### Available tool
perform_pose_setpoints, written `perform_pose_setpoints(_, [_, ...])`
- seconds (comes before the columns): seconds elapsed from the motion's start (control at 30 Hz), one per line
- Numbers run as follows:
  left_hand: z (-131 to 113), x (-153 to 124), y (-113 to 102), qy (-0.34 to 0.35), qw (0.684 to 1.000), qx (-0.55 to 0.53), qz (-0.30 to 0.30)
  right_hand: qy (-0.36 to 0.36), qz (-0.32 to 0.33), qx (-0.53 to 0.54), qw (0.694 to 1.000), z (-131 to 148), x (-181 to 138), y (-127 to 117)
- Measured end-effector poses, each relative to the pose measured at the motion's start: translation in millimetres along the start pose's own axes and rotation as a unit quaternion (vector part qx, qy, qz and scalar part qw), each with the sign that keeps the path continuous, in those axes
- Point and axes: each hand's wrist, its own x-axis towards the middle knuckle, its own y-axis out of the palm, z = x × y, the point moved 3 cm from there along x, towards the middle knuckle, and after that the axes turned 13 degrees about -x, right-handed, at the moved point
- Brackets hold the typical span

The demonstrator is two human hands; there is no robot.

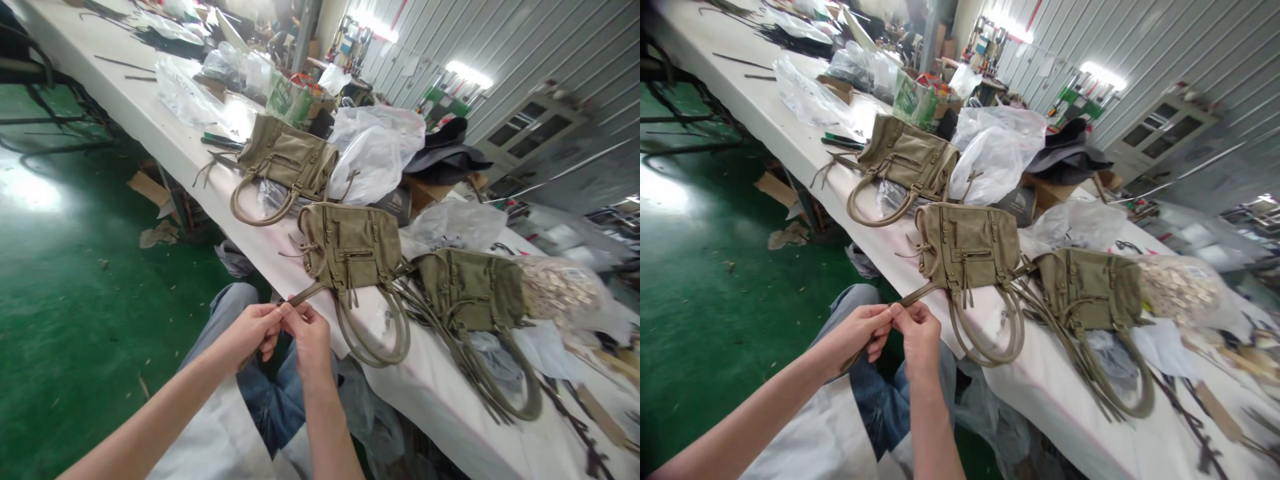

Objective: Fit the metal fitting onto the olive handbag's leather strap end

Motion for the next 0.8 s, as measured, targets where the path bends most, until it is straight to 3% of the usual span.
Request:
perform_pose_setpoints(0.1, [0,4,-5,-0.002,1.0,0.019,-0.007,0.001,-0.014,-0.018,1.0,3,0,1])
perform_pose_setpoints(0.23, [1,6,-5,-0.002,1.0,0.008,-0.003,0.039,0.09,-0.031,0.995,7,1,8])
perform_pose_setpoints(0.47, [10,-3,14,0.035,0.998,0.02,-0.057,-0.082,-0.021,-0.126,0.988,11,11,2])
perform_pose_setpoints(0.7, [26,-12,26,0.119,0.987,0.001,-0.108,-0.079,-0.022,-0.109,0.991,18,11,1])
perform_pose_setpoints(0.8, [27,-11,24,0.099,0.989,-0.046,-0.098,-0.046,-0.003,-0.102,0.994,14,13,-1])
